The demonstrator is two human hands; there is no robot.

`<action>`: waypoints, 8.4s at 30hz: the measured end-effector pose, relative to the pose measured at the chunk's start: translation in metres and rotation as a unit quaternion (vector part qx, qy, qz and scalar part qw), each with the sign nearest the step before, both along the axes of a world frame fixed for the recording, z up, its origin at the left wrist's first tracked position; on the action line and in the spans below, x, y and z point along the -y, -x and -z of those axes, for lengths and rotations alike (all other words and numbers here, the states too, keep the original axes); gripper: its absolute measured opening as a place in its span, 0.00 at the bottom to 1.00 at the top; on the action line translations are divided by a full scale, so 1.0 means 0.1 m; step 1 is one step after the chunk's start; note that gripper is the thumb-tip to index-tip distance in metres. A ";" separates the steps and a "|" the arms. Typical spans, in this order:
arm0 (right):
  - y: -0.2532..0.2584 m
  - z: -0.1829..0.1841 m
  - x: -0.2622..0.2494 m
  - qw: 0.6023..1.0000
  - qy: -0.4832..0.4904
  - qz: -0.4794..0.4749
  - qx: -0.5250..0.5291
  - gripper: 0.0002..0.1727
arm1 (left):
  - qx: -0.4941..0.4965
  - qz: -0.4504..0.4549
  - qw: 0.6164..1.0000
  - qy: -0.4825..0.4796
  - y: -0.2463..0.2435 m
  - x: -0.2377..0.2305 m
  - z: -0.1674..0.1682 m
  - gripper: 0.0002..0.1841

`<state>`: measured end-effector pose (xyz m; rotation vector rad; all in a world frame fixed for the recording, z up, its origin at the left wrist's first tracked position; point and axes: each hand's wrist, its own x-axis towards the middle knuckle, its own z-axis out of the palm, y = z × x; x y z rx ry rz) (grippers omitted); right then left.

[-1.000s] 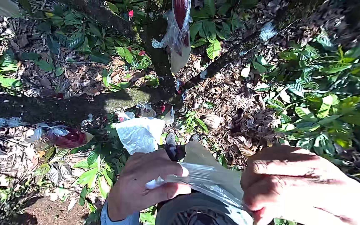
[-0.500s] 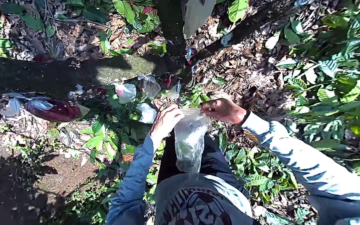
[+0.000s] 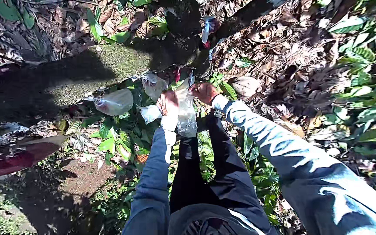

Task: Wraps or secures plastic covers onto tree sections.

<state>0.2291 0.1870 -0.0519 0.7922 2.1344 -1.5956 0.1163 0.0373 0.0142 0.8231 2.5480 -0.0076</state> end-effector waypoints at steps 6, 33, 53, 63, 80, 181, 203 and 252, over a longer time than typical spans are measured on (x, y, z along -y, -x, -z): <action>0.18 0.26 -0.05 0.999 -0.004 0.007 -0.035 0.13 | -0.045 -0.136 0.988 0.054 0.10 -0.31 0.19 0.15; 0.01 0.14 -0.56 0.905 0.205 0.227 -0.296 0.07 | 0.088 -0.010 0.947 -0.310 0.20 -0.23 -0.24 0.20; 0.24 -0.02 0.03 0.751 0.400 0.360 -0.384 0.04 | 0.018 -0.171 0.878 -0.447 0.25 -0.46 0.42 0.09; 0.44 0.18 0.15 0.774 0.267 0.455 -0.350 0.10 | 0.285 -0.275 0.783 -0.480 0.22 -0.38 0.03 0.09; 0.50 0.10 0.26 0.804 0.226 0.440 -0.330 0.14 | 0.272 -0.152 0.794 -0.523 0.33 -0.37 0.39 0.10; 0.17 -0.10 0.41 0.862 0.127 0.408 -0.271 0.10 | 0.319 -0.111 0.854 -0.396 0.46 -0.32 0.28 0.10; 0.51 0.11 0.38 0.800 0.179 0.498 -0.282 0.08 | 0.267 -0.245 0.796 -0.485 0.42 -0.35 0.43 0.09; 0.55 0.19 0.17 0.787 0.220 0.452 -0.357 0.11 | 0.183 -0.222 0.746 -0.601 0.19 -0.53 0.56 0.12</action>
